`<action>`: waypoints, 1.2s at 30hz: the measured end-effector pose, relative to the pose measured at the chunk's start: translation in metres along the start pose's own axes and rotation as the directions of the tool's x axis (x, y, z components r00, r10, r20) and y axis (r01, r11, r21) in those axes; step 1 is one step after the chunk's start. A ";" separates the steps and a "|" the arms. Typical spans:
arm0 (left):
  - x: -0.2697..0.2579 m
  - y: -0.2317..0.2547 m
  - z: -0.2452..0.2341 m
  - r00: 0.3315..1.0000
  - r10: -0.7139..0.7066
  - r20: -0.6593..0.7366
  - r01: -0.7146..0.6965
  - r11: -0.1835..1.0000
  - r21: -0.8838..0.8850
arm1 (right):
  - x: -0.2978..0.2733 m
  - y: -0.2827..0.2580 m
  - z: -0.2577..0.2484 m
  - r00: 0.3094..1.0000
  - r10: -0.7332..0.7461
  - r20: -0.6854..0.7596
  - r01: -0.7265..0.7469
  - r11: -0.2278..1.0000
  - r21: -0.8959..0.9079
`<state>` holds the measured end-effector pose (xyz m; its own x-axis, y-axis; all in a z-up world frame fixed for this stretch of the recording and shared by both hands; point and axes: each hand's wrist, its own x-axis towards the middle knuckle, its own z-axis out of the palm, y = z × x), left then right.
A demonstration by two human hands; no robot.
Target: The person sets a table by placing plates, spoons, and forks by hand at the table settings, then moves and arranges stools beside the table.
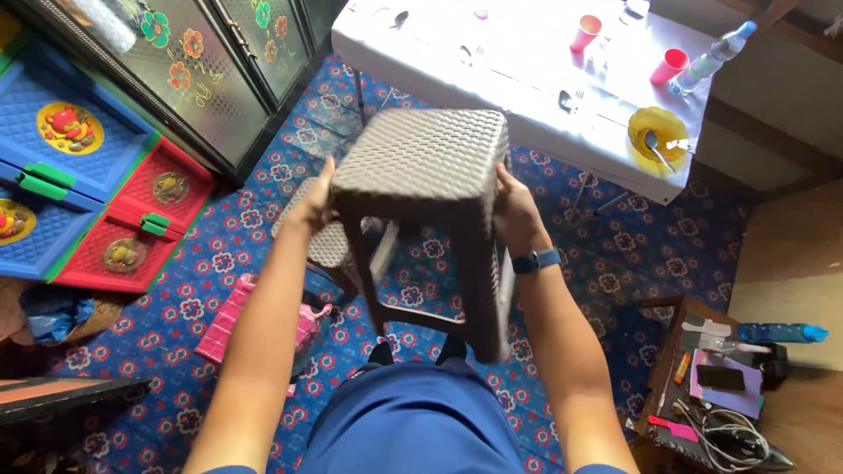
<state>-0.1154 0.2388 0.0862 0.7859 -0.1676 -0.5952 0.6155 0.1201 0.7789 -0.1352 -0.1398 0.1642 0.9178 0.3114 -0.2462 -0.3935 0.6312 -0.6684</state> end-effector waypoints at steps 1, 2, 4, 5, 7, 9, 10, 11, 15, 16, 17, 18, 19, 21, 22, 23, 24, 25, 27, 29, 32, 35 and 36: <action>0.007 -0.022 0.002 0.999 0.014 -0.029 -0.015 0.999 -0.044 | 0.017 0.004 -0.007 1.000 0.003 -0.028 -0.002 1.000 0.019; 0.017 -0.047 0.007 0.998 0.027 -0.060 -0.032 0.996 -0.088 | 0.039 0.006 -0.015 0.999 0.001 -0.054 0.001 0.999 0.036; 0.045 -0.094 0.024 0.991 0.085 -0.101 -0.104 0.975 -0.199 | 0.076 0.008 -0.038 0.994 0.016 -0.111 -0.013 1.000 0.025; 0.059 -0.115 0.033 0.997 0.063 -0.043 -0.072 0.959 -0.272 | 0.089 0.008 -0.050 0.989 0.035 -0.147 -0.036 0.999 -0.007; 0.081 -0.152 0.049 0.997 0.030 0.077 0.005 0.911 -0.412 | 0.107 0.002 -0.069 0.966 0.112 -0.234 -0.136 0.987 -0.086; 0.092 -0.176 0.061 0.998 0.053 0.043 -0.035 0.940 -0.340 | 0.113 -0.005 -0.077 0.946 0.014 -0.322 -0.096 0.966 -0.240; 0.094 -0.182 0.065 0.997 0.066 0.026 -0.055 0.951 -0.304 | 0.114 -0.009 -0.077 0.933 -0.039 -0.359 -0.082 0.945 -0.318; 0.092 -0.184 0.068 0.997 0.077 0.024 -0.066 0.951 -0.304 | 0.113 -0.014 -0.077 0.930 -0.050 -0.363 -0.089 0.930 -0.357; 0.058 -0.159 0.074 0.995 0.092 -0.036 -0.098 0.953 -0.288 | 0.096 -0.024 -0.055 0.937 -0.114 -0.331 -0.065 0.873 -0.484; 0.046 -0.150 0.074 0.994 0.094 -0.064 -0.108 0.954 -0.281 | 0.083 -0.023 -0.046 0.945 -0.149 -0.292 -0.013 0.873 -0.488; 0.035 -0.140 0.068 0.997 0.078 -0.024 -0.082 0.953 -0.293 | 0.065 -0.022 -0.037 0.949 -0.191 -0.251 0.047 0.873 -0.486; 0.024 -0.130 0.056 0.998 0.064 0.017 -0.056 0.951 -0.303 | 0.039 -0.019 -0.030 0.948 -0.245 -0.203 0.127 0.876 -0.465; 0.018 -0.122 0.049 0.997 0.052 0.056 -0.032 0.950 -0.312 | 0.009 -0.015 -0.026 0.942 -0.285 -0.177 0.186 0.883 -0.430; 0.013 -0.117 0.047 0.998 0.062 0.016 -0.054 0.957 -0.286 | -0.056 -0.004 -0.025 0.932 -0.318 -0.174 0.238 0.898 -0.370; 0.013 -0.117 0.043 0.998 0.068 -0.006 -0.067 0.960 -0.272 | -0.085 -0.001 -0.032 0.949 -0.216 -0.230 0.116 0.917 -0.382; 0.014 -0.122 0.045 0.997 0.068 0.047 -0.052 0.958 -0.282 | -0.114 0.003 -0.044 0.953 -0.105 -0.285 -0.013 0.923 -0.384; 0.019 -0.127 0.052 0.993 0.068 0.099 -0.037 0.956 -0.291 | -0.131 0.009 -0.061 0.921 -0.064 -0.383 -0.136 0.871 -0.473; 0.024 -0.133 0.063 0.985 0.066 0.157 -0.017 0.955 -0.297 | -0.142 0.019 -0.082 0.874 -0.038 -0.485 -0.264 0.801 -0.538; 0.024 -0.157 0.097 0.967 0.176 0.182 -0.103 0.931 -0.350 | -0.155 0.046 -0.131 0.840 -0.049 -0.540 -0.274 0.821 -0.501; 0.007 -0.181 0.136 0.985 0.169 -0.047 -0.172 0.875 -0.452 | -0.157 0.082 -0.175 0.892 -0.175 -0.416 -0.036 0.891 -0.453; -0.011 -0.196 0.161 0.935 0.267 -0.235 -0.333 0.889 -0.315 | -0.177 0.117 -0.203 0.858 -0.238 -0.456 0.119 0.954 -0.275; -0.002 -0.206 0.164 0.885 0.382 -0.265 -0.402 0.915 -0.025 | -0.188 0.140 -0.188 0.791 -0.329 -0.516 0.252 0.943 -0.216; 0.006 -0.208 0.160 0.874 0.410 -0.260 -0.406 0.911 0.074 | -0.189 0.144 -0.183 0.763 -0.379 -0.524 0.306 0.925 -0.224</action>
<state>-0.2483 0.0562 -0.0476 0.9548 0.1574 -0.2522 0.2377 0.1052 0.9656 -0.3559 -0.2381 -0.0141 0.8770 -0.3737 -0.3020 -0.0715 0.5200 -0.8512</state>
